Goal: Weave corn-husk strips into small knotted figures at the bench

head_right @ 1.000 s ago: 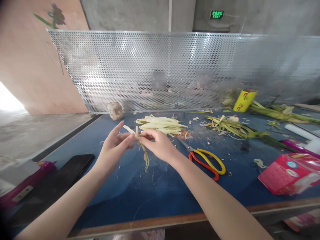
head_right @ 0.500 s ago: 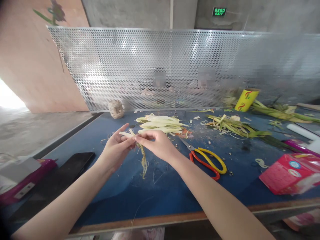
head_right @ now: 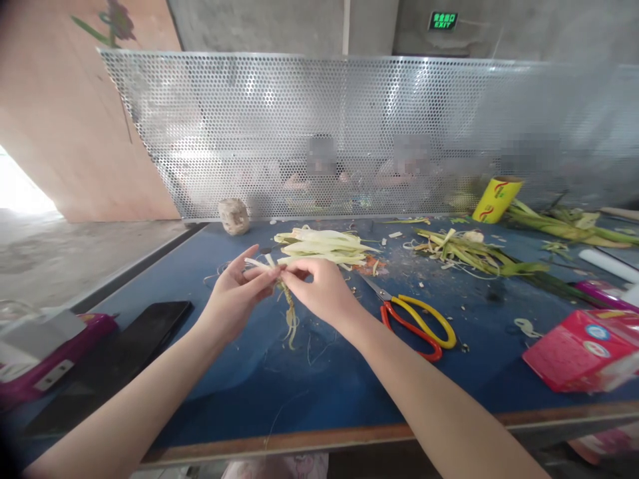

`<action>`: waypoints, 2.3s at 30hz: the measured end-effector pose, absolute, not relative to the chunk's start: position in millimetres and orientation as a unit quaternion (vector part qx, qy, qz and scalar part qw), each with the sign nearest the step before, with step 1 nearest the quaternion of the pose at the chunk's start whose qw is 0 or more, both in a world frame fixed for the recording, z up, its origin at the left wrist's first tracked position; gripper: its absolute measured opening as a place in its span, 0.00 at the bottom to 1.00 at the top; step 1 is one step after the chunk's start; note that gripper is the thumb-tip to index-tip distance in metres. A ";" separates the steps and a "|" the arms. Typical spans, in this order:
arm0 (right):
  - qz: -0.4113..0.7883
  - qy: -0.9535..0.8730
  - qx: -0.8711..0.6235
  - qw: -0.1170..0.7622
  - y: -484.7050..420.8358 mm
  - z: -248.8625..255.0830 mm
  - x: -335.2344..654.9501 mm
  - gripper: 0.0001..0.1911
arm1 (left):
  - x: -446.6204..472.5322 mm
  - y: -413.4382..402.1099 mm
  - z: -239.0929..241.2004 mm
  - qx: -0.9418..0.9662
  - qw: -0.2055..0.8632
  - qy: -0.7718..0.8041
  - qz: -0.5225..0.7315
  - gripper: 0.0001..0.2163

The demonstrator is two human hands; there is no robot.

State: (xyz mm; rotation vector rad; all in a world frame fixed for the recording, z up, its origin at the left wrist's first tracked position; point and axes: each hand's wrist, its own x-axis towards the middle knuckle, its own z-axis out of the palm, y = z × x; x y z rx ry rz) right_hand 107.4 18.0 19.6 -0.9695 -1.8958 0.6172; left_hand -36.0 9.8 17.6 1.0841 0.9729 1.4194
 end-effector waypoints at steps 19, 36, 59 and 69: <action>0.145 -0.756 -0.426 0.476 24.9 16.7 112.8 0.10 | -42.2 3.4 11.3 0.762 0.168 0.437 0.447 0.40; 0.191 -0.699 -0.426 0.542 24.0 18.1 113.0 0.09 | -34.9 -6.7 26.2 0.649 0.435 0.321 0.535 0.47; 0.287 -0.673 -0.416 0.541 28.4 17.4 114.3 0.11 | -36.9 -5.2 25.0 0.646 0.424 0.320 0.548 0.46; 0.431 -0.679 -0.339 0.488 23.9 16.6 108.2 0.08 | -44.4 10.6 19.2 0.561 0.380 0.361 0.640 0.39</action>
